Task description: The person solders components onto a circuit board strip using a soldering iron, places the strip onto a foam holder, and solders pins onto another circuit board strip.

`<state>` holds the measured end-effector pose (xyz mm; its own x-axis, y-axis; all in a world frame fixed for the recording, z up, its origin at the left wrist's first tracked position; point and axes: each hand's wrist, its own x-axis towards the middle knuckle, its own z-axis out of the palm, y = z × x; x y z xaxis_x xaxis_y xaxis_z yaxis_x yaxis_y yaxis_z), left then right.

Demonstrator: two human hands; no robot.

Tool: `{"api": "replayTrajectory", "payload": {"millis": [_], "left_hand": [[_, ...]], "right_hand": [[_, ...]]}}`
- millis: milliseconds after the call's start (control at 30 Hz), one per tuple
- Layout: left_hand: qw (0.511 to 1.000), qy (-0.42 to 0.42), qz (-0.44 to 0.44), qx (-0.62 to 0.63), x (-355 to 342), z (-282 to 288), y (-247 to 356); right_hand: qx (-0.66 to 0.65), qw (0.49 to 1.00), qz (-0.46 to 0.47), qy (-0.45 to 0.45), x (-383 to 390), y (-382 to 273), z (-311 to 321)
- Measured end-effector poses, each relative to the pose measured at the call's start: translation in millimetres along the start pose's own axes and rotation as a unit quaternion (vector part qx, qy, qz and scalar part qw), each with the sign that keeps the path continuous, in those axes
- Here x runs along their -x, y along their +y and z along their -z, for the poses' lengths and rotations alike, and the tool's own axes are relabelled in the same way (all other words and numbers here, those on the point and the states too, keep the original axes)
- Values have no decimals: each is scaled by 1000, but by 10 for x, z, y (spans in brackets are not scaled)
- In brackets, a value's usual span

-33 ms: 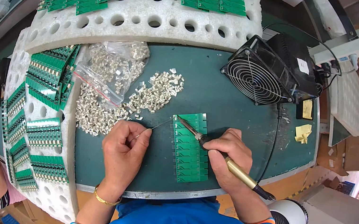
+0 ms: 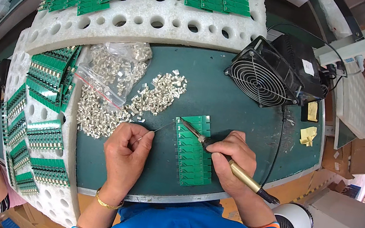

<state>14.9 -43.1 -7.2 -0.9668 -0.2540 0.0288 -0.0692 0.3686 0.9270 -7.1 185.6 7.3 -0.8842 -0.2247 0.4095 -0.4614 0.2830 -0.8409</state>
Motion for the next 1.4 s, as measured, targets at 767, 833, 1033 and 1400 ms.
{"api": "replayTrajectory", "payload": {"millis": [767, 833, 1033, 1400], "left_hand": [[1000, -6, -3, 10, 8, -5, -21], [1000, -27, -10, -13, 12, 12, -7], [999, -21, -20, -24, 8, -1, 8], [999, -22, -13, -24, 12, -5, 18]], "right_hand": [[23, 1000, 14, -7, 10, 13, -12], [25, 1000, 17, -7, 8, 12, -10], [28, 999, 30, -4, 2, 16, -20], [38, 997, 62, -7, 23, 23, -29]]}}
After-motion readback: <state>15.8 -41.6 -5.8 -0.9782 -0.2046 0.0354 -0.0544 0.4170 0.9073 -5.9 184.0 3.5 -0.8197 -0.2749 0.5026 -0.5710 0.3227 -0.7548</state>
